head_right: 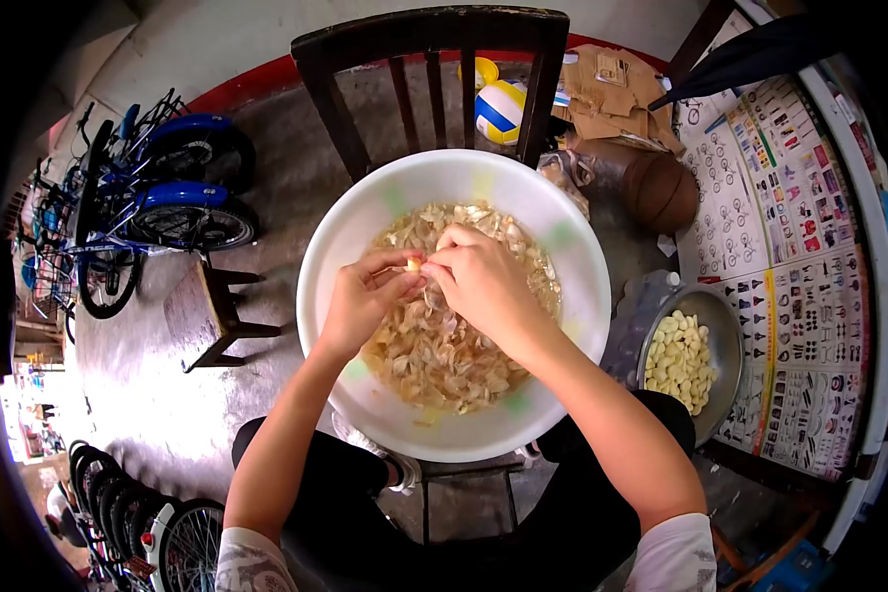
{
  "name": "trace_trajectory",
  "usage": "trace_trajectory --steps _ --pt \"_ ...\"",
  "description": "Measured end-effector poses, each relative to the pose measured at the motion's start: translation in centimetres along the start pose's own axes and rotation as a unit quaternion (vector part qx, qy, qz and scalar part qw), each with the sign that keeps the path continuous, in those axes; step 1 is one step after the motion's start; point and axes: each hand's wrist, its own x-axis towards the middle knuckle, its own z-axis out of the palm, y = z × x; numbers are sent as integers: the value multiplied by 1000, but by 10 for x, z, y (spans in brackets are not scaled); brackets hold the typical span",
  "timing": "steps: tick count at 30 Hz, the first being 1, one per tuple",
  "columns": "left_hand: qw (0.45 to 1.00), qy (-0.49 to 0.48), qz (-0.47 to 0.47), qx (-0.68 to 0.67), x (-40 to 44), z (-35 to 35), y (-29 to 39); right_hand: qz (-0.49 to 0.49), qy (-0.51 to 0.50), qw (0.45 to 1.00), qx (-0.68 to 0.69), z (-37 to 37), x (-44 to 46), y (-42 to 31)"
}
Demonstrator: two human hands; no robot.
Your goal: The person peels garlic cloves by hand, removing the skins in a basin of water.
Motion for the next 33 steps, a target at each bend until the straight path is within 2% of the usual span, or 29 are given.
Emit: trace_trajectory --steps 3,6,8,11,17,20,24,26,27,29,33 --pt "1000 -4 7 14 5 3 -5 -28 60 997 44 -1 1 2" --pt "998 11 34 50 0 4 -6 27 52 990 129 1 -2 -2" --pt "996 30 9 82 -3 7 -1 -36 61 996 53 3 -3 0" --pt "994 29 38 99 -4 7 -4 -74 76 993 60 8 -2 4" --pt "988 21 64 140 -4 4 -12 -97 74 992 -8 16 -5 8" --pt "984 11 100 145 -5 6 -8 -70 47 996 7 11 -5 6" --pt "986 25 71 147 -2 7 -6 -7 43 996 73 5 -1 5" --pt "995 68 59 31 0 3 0 50 32 992 107 1 0 6" --pt "996 67 58 32 0 2 3 51 33 992 107 1 -1 10" --pt "995 62 22 -69 -1 -1 8 40 -11 997 61 3 -2 20" --pt "998 38 2 -56 -3 -1 7 2 -7 1000 6 0 -4 17"
